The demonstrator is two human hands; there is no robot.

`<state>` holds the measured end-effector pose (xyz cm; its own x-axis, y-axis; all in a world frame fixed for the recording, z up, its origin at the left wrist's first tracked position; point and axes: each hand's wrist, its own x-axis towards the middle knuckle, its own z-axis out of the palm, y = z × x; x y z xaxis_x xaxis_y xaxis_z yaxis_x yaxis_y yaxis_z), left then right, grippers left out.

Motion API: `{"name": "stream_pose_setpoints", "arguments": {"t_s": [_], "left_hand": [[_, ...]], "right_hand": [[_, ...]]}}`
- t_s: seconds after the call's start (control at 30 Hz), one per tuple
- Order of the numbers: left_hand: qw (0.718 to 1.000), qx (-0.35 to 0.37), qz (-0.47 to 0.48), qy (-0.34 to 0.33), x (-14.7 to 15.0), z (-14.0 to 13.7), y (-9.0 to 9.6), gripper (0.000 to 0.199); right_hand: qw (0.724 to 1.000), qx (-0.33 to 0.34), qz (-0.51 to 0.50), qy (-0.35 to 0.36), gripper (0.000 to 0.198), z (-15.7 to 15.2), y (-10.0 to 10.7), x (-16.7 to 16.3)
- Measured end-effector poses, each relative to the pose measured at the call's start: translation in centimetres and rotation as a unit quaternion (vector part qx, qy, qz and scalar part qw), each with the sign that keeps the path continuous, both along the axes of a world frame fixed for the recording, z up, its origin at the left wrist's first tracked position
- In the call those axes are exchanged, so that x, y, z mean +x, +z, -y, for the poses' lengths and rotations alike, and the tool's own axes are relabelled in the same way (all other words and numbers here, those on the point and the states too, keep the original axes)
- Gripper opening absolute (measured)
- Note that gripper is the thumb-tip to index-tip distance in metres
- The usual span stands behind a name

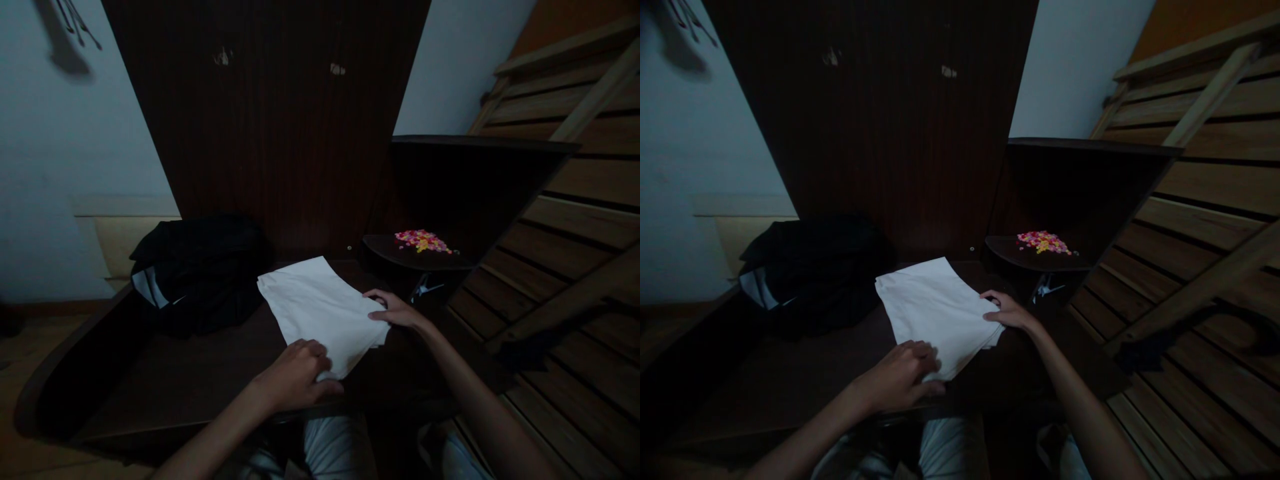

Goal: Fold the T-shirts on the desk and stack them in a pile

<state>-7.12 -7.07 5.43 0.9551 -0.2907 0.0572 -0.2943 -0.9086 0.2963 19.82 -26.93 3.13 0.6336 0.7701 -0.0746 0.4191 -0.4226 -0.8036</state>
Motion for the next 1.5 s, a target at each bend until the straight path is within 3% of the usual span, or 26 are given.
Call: {"name": "stream_pose_setpoints", "arguments": {"t_s": [0.1,0.2,0.3,0.43,0.7,0.8,0.87,0.97,1.03,1.17,1.3,1.5], "left_hand": [[0.998,-0.036,0.039,0.032,0.1,-0.9,0.0,0.042],[0.995,-0.035,0.074,0.061,0.0,-1.7,-1.2,0.043],[0.998,-0.006,0.031,0.063,-0.3,-1.7,-3.0,0.063],[0.998,0.006,-0.009,0.060,-0.7,-1.4,-4.2,0.072],[0.997,-0.024,-0.075,0.000,-1.4,-5.4,-1.7,0.066],[0.996,-0.054,-0.067,0.027,-0.8,-6.9,-1.2,0.049],[0.995,-0.054,-0.014,0.079,0.5,-7.1,-1.3,0.043],[0.989,-0.021,0.072,0.126,3.0,-5.9,-2.3,0.041],[0.987,-0.002,0.080,0.136,4.7,-4.7,-3.1,0.044],[0.984,0.034,0.037,0.170,6.3,-2.8,-4.5,0.064],[0.984,0.041,0.021,0.171,6.1,-2.7,-5.0,0.071],[0.984,0.047,0.029,0.172,5.8,-3.1,-5.6,0.075]], "right_hand": [[0.994,-0.063,0.081,-0.020,0.052,-0.2,-0.1,0.5],[0.985,-0.101,0.143,-0.008,0.051,-1.0,-0.4,0.6],[0.981,-0.104,0.163,-0.017,0.050,-2.0,-0.7,0.3],[0.983,-0.105,0.143,-0.046,0.046,-2.5,-1.0,-0.4],[0.987,-0.150,0.039,0.033,0.076,1.5,-0.2,-1.8],[0.985,-0.168,-0.006,0.030,0.074,1.9,-0.1,-1.8],[0.987,-0.152,0.038,-0.016,0.059,1.0,-0.2,-1.7],[0.969,-0.107,0.202,-0.092,0.038,-2.1,-0.4,-1.6],[0.959,-0.071,0.263,-0.082,0.034,-4.8,-0.7,-1.7],[0.966,-0.025,0.257,-0.002,0.048,-10.0,-1.4,-2.0],[0.968,-0.113,0.224,0.022,0.062,-13.0,-2.6,-1.3],[0.935,-0.235,0.264,0.002,0.064,-13.9,-3.4,0.3]]}}
